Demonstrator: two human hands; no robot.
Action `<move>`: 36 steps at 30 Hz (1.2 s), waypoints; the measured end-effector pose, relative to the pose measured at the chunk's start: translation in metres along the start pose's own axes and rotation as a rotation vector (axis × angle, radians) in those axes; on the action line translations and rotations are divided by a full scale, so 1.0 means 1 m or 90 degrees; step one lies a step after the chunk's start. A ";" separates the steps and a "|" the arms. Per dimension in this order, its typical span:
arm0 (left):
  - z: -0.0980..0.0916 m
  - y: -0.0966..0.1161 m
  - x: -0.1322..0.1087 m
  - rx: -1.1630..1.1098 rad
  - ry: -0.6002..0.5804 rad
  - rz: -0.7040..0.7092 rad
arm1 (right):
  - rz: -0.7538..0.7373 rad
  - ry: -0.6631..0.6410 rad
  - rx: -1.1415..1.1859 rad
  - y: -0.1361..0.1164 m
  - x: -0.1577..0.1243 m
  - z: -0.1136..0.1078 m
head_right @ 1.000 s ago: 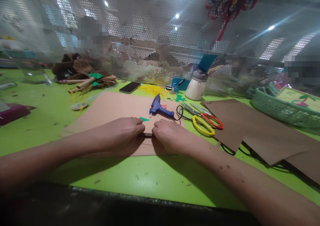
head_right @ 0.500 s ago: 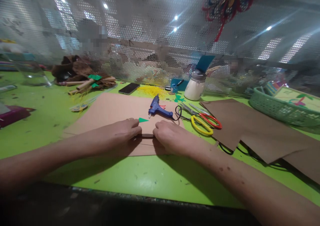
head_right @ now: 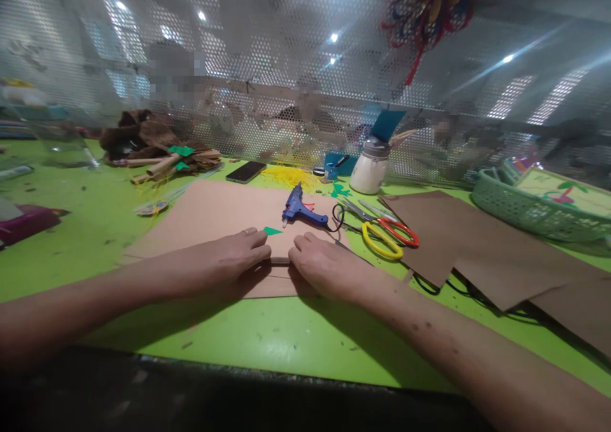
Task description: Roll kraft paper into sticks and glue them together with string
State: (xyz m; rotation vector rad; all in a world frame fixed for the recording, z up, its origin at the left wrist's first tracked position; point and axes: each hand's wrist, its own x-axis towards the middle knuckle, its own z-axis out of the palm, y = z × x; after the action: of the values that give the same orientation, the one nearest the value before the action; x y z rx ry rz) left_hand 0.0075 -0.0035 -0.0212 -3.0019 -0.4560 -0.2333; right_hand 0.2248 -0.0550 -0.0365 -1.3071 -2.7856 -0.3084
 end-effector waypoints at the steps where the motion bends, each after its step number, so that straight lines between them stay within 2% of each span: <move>1: 0.000 0.000 0.000 0.007 0.000 0.004 | -0.004 -0.001 -0.004 0.000 0.000 0.000; 6: -0.001 0.000 -0.003 0.015 -0.005 0.017 | -0.013 0.009 -0.026 -0.002 -0.001 0.000; 9: -0.003 0.001 -0.003 -0.008 -0.006 0.002 | 0.003 0.016 0.010 -0.004 -0.004 -0.004; 14: -0.004 -0.004 0.003 -0.055 0.005 -0.093 | 0.077 0.065 0.122 0.002 -0.008 -0.002; 17: -0.005 -0.014 0.009 -0.170 -0.055 -0.155 | 0.134 0.103 0.212 0.011 -0.009 -0.001; 20: -0.008 -0.026 0.014 -0.337 -0.101 -0.231 | 0.274 0.190 0.449 0.018 -0.010 -0.005; 22: -0.009 -0.031 0.018 -0.434 -0.077 -0.271 | 0.403 0.266 0.704 0.019 -0.010 -0.008; 24: -0.008 -0.031 0.025 -0.537 -0.037 -0.300 | 0.469 0.318 0.898 0.016 -0.007 -0.009; 27: -0.003 -0.022 0.035 -0.713 -0.002 -0.307 | 0.430 0.330 1.034 0.007 0.001 -0.009; 29: 0.004 -0.013 0.040 -0.728 0.031 -0.333 | 0.404 0.336 1.044 0.000 0.008 -0.009; 32: 0.012 -0.002 0.044 -0.725 0.060 -0.347 | 0.429 0.358 1.028 -0.008 0.015 -0.009; 36: 0.014 0.003 0.044 -0.763 0.078 -0.344 | 0.434 0.365 1.066 -0.011 0.019 -0.004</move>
State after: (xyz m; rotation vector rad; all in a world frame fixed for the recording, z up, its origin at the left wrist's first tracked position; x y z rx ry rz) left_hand 0.0521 0.0085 -0.0283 -3.7841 -1.5878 -1.0515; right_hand 0.2037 -0.0483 -0.0319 -1.0972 -1.0980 1.1542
